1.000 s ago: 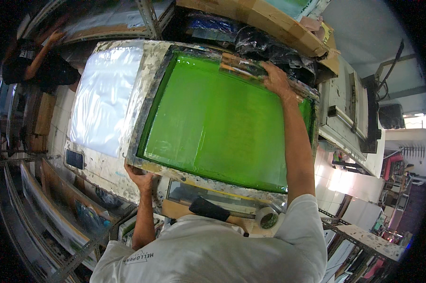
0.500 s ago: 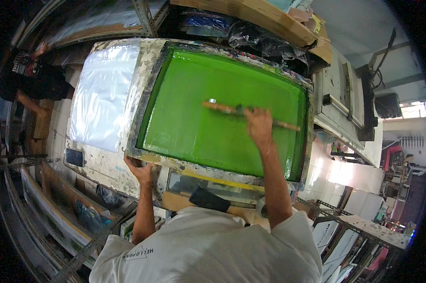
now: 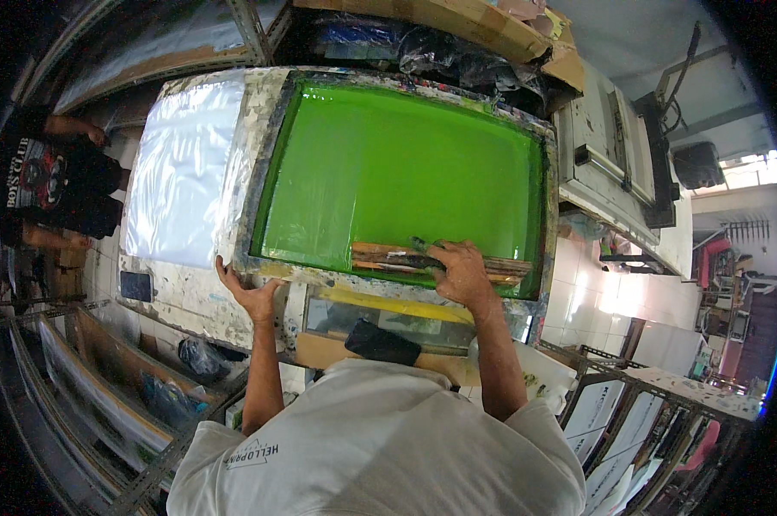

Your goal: The person performs screen printing by placing a shirt on a printing board, lowering a mesh screen, and applying green ink using a squeegee before lifting the screen and removing the shirt.

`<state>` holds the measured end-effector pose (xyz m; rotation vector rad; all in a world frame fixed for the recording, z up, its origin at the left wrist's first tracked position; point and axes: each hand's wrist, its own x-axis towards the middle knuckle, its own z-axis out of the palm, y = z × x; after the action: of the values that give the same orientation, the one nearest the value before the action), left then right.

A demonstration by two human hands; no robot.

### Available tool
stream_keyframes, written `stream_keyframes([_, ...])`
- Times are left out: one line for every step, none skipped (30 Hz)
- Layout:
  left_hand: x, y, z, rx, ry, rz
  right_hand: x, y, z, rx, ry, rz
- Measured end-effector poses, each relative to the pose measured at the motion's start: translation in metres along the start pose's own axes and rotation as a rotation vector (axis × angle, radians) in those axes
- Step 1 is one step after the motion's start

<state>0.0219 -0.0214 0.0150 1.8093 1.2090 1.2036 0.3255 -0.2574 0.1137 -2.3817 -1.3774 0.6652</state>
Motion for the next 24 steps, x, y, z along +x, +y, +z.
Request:
stream_keyframes([0.0, -0.001, -0.001, 0.011, 0.001, 0.009, 0.002, -0.005, 0.004, -0.047, 0.002, -0.006])
stream_keyframes([0.001, -0.003, -0.001, 0.03, -0.001, 0.009, 0.002, -0.008, 0.006, -0.094, 0.005, -0.014])
stream_keyframes([-0.001, -0.006, -0.002, 0.049, -0.006, 0.006, 0.002, -0.002, 0.02, -0.133, 0.056, 0.003])
stream_keyframes([0.001, -0.009, -0.001, 0.069, -0.012, 0.006, 0.006, 0.013, 0.043, -0.169, 0.11, 0.02])
stream_keyframes([0.0, -0.013, -0.001, 0.079, -0.014, 0.025, 0.009, 0.021, 0.056, -0.207, 0.161, 0.04])
stream_keyframes([-0.003, -0.017, -0.002, 0.091, -0.012, 0.042, 0.016, 0.025, 0.057, -0.187, 0.171, 0.04])
stream_keyframes([-0.002, -0.019, -0.002, 0.103, -0.012, 0.062, 0.028, 0.03, 0.054, -0.166, 0.183, 0.043])
stream_keyframes([-0.001, -0.02, -0.002, 0.098, -0.011, 0.072, 0.042, 0.036, 0.052, -0.145, 0.195, 0.044])
stream_keyframes([0.002, -0.02, 0.0, 0.09, -0.016, 0.08, 0.056, 0.048, 0.057, -0.098, 0.274, 0.043])
stream_keyframes([0.002, -0.021, -0.001, 0.086, -0.019, 0.085, 0.069, 0.06, 0.056, -0.086, 0.306, 0.001])
stream_keyframes([0.002, -0.022, -0.002, 0.09, -0.018, 0.097, 0.083, 0.072, 0.054, -0.073, 0.338, -0.042])
stream_keyframes([0.002, -0.024, -0.002, 0.094, -0.015, 0.112, 0.101, 0.082, 0.051, -0.058, 0.373, -0.086])
stream_keyframes([0.001, -0.025, -0.002, 0.096, -0.015, 0.124, 0.117, 0.087, 0.045, -0.059, 0.386, -0.084])
stream_keyframes([0.0, -0.025, -0.003, 0.093, -0.02, 0.104, 0.135, 0.092, 0.037, -0.06, 0.399, -0.082])
stream_keyframes([0.0, -0.022, -0.003, 0.091, -0.023, 0.085, 0.155, 0.099, 0.031, -0.059, 0.412, -0.082])
stream_keyframes([0.001, -0.02, -0.003, 0.087, -0.028, 0.066, 0.173, 0.109, 0.026, -0.076, 0.43, -0.101])
stream_keyframes([0.001, -0.02, -0.003, 0.097, -0.026, 0.074, 0.19, 0.12, 0.02, -0.093, 0.447, -0.119])
stream_keyframes([0.002, -0.02, -0.002, 0.106, -0.025, 0.082, 0.207, 0.129, 0.016, -0.11, 0.465, -0.136])
stream_keyframes([0.002, -0.019, -0.001, 0.113, -0.021, 0.092, 0.223, 0.133, 0.009, -0.128, 0.474, -0.137])
stream_keyframes([0.003, -0.018, 0.0, 0.072, -0.016, 0.076, 0.238, 0.137, 0.001, -0.146, 0.482, -0.136])
stream_keyframes([0.003, -0.014, 0.003, 0.03, -0.013, 0.06, 0.25, 0.14, -0.006, -0.165, 0.492, -0.131])
stream_keyframes([0.002, -0.012, 0.003, -0.01, -0.005, 0.044, 0.262, 0.139, -0.013, -0.158, 0.492, -0.129])
stream_keyframes([0.002, -0.013, 0.002, 0.022, -0.022, 0.066, 0.272, 0.138, -0.019, -0.152, 0.492, -0.125])
stream_keyframes([0.003, -0.013, 0.001, 0.042, -0.021, 0.079, 0.282, 0.137, -0.027, -0.148, 0.501, -0.124])
